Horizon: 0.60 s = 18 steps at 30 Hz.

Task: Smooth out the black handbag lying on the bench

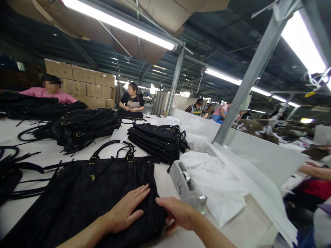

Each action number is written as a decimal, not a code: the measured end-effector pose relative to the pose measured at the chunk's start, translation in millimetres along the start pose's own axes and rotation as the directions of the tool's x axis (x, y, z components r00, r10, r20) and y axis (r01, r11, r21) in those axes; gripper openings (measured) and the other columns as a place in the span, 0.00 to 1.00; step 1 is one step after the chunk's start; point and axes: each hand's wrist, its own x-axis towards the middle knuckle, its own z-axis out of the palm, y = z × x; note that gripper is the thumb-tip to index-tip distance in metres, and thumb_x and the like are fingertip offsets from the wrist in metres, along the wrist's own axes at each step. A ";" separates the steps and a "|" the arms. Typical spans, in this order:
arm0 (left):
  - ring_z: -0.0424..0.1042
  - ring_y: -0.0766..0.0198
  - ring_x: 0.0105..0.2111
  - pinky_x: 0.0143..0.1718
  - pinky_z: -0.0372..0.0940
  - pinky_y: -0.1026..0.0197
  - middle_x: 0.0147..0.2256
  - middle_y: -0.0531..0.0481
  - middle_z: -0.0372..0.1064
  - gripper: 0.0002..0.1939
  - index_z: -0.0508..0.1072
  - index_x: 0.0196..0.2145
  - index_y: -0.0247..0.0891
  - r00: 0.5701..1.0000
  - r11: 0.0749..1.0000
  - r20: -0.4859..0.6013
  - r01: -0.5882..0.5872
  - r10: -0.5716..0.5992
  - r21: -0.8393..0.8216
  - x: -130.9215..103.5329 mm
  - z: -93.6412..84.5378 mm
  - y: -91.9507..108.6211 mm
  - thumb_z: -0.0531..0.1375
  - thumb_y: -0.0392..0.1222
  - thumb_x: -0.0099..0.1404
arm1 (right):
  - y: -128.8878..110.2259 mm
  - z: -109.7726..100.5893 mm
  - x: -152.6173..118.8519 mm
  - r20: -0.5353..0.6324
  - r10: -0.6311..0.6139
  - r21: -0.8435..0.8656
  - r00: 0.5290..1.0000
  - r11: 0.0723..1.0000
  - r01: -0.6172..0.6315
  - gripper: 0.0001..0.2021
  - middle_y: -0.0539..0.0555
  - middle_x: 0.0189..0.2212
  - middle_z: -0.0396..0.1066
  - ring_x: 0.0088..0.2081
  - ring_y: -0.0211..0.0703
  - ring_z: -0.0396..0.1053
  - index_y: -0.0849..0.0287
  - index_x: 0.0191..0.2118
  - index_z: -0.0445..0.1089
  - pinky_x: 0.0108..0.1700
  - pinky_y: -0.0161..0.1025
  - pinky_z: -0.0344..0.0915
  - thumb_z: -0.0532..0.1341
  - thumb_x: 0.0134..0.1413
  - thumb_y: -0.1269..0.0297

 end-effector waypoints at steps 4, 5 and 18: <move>0.41 0.53 0.68 0.67 0.45 0.45 0.70 0.44 0.37 0.33 0.43 0.69 0.43 0.999 0.999 -0.039 -0.013 0.011 -0.037 -1.0 -1.4 -0.6 0.52 0.46 0.71 | -5.5 -4.3 -16.6 0.118 -0.126 0.001 0.985 0.992 0.126 0.27 0.51 0.34 0.68 0.32 0.38 0.67 0.58 0.40 0.67 0.33 0.36 0.65 0.64 0.46 0.39; 0.41 0.54 0.68 0.67 0.45 0.46 0.70 0.44 0.38 0.33 0.44 0.69 0.43 0.999 0.999 -0.048 -0.012 0.010 -0.050 -1.2 -2.5 -0.7 0.52 0.46 0.71 | -5.4 -5.4 -20.7 0.163 -0.146 0.045 0.976 0.989 0.140 0.26 0.50 0.35 0.68 0.33 0.38 0.68 0.58 0.41 0.65 0.35 0.36 0.65 0.66 0.46 0.41; 0.31 0.46 0.69 0.66 0.42 0.44 0.68 0.30 0.22 0.58 0.35 0.69 0.25 0.968 0.987 0.199 0.159 -0.152 -0.018 7.0 -20.9 78.6 0.65 0.49 0.54 | 24.3 4.8 -19.3 0.012 -0.213 0.051 0.977 0.976 0.212 0.24 0.47 0.29 0.69 0.29 0.38 0.69 0.56 0.44 0.61 0.31 0.36 0.67 0.69 0.44 0.53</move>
